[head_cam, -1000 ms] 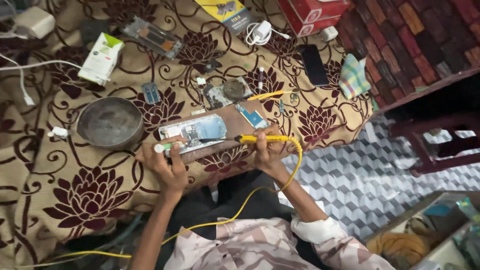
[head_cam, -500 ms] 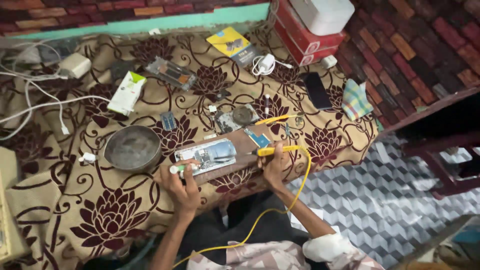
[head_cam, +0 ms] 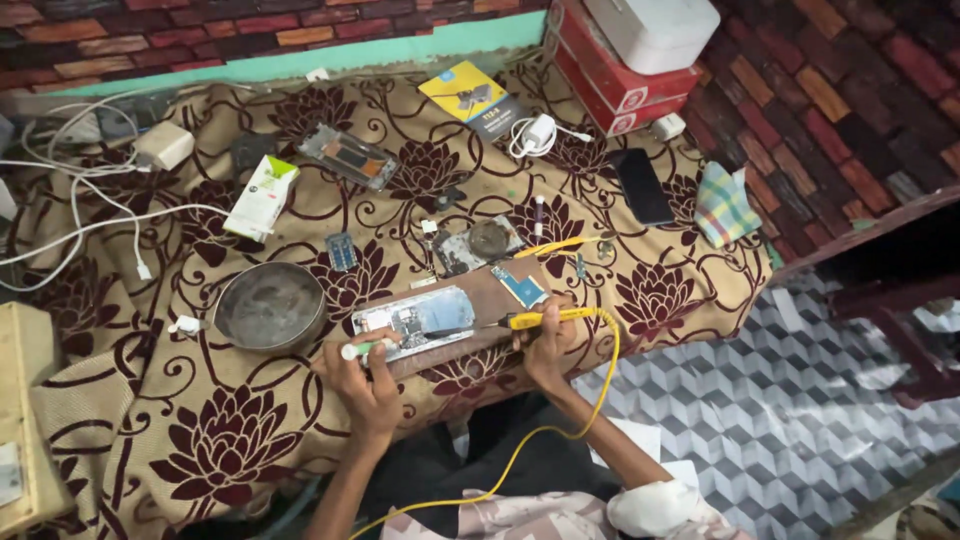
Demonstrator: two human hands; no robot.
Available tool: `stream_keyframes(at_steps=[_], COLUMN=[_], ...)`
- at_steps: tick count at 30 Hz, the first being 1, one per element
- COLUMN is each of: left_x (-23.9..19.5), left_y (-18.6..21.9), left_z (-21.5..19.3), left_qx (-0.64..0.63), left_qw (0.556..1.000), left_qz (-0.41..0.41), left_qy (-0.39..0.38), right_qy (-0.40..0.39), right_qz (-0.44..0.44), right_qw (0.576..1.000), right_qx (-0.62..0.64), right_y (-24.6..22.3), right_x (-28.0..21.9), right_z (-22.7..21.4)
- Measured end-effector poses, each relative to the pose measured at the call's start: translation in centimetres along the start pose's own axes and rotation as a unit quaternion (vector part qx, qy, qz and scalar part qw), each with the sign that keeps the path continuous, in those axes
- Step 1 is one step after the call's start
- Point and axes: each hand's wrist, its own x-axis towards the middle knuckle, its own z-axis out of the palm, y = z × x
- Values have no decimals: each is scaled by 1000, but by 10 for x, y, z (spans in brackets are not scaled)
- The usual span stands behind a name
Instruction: The person sits on the floor and uses a soldering iron and a small tube to work on a disassembled mobile phone circuit board. They repeatedly apply the tube and solder various points on the board while seated cross-legged.
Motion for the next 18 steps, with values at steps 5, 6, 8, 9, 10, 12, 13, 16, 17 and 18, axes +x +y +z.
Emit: stream_keyframes(at_steps=[5, 6, 8, 9, 10, 12, 13, 16, 17, 18], left_x=[-1, 1, 1, -1, 2, 4, 4, 1, 2, 2], left_y=[1, 1, 3, 4, 5, 5, 3, 1, 0, 0], left_z=[0, 0, -2, -5, -3, -2, -3, 0, 0, -2], left_qx=[-3, 7, 31, 40, 46, 39, 26, 20, 25, 7], left_qw=[1000, 1000, 999, 999, 999, 999, 999, 999, 999, 1000], left_qz=[-2, 7, 21, 15, 14, 18, 23, 28, 29, 16], left_qy=[-7, -4, 2, -2, -3, -3, -2, -3, -2, -7], right_qy=[-14, -14, -14, 0, 12, 18, 12, 11, 12, 15], right_qz=[-10, -11, -10, 3, 9, 7, -2, -7, -6, -11], right_qw=[1000, 1000, 1000, 1000, 1000, 1000, 1000, 1000, 1000, 1000], right_qx=[17, 11, 2, 0, 0, -14, -27, -26, -18, -23], right_y=[-2, -1, -2, -4, -4, -5, -4, -5, -6, -6], right_x=[1, 3, 1, -3, 0, 3, 1, -1, 0, -1], right_z=[-1, -1, -1, -1, -1, 0, 1, -3, -2, 1])
